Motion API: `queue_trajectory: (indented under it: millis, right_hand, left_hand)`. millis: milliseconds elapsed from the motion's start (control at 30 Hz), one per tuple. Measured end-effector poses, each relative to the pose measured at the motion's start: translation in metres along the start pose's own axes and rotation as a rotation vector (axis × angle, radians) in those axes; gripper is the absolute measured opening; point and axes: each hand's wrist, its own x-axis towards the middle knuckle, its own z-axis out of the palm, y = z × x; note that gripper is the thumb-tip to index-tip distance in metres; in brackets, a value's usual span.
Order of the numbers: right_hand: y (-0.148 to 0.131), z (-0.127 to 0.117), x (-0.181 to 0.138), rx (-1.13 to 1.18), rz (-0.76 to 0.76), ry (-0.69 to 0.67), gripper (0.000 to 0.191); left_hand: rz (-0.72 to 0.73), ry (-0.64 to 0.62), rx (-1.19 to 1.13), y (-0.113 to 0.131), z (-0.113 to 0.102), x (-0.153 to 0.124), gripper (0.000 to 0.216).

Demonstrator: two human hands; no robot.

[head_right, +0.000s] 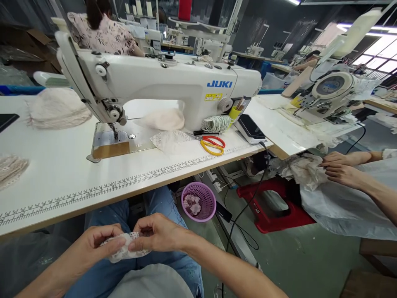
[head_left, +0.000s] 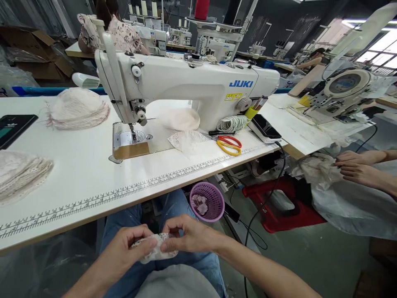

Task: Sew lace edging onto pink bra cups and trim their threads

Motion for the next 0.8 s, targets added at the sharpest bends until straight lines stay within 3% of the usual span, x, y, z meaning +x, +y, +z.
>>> queue_trajectory:
  millis: [233, 433, 567, 667, 800]
  right_hand:
    - [-0.009, -0.001, 0.002, -0.043, 0.041, 0.005, 0.044]
    - [-0.008, 0.001, 0.01, -0.025, 0.045, 0.021, 0.038]
    - [-0.021, 0.007, 0.017, -0.02, 0.013, 0.004, 0.037]
    - [-0.044, 0.014, 0.028, -0.039, -0.068, -0.021, 0.03]
    - [-0.082, 0.016, 0.056, -0.235, -0.235, -0.006, 0.023]
  left_hand:
    - [0.001, -0.054, -0.031, -0.009, -0.009, 0.0, 0.037]
    - [0.043, 0.021, 0.018, -0.005, -0.016, -0.003, 0.036]
    - [0.073, 0.071, -0.012, -0.001, -0.026, -0.016, 0.042]
    - [0.051, 0.131, 0.048, 0.02, -0.045, -0.032, 0.043]
    - [0.102, 0.193, 0.268, 0.072, -0.092, -0.034, 0.03]
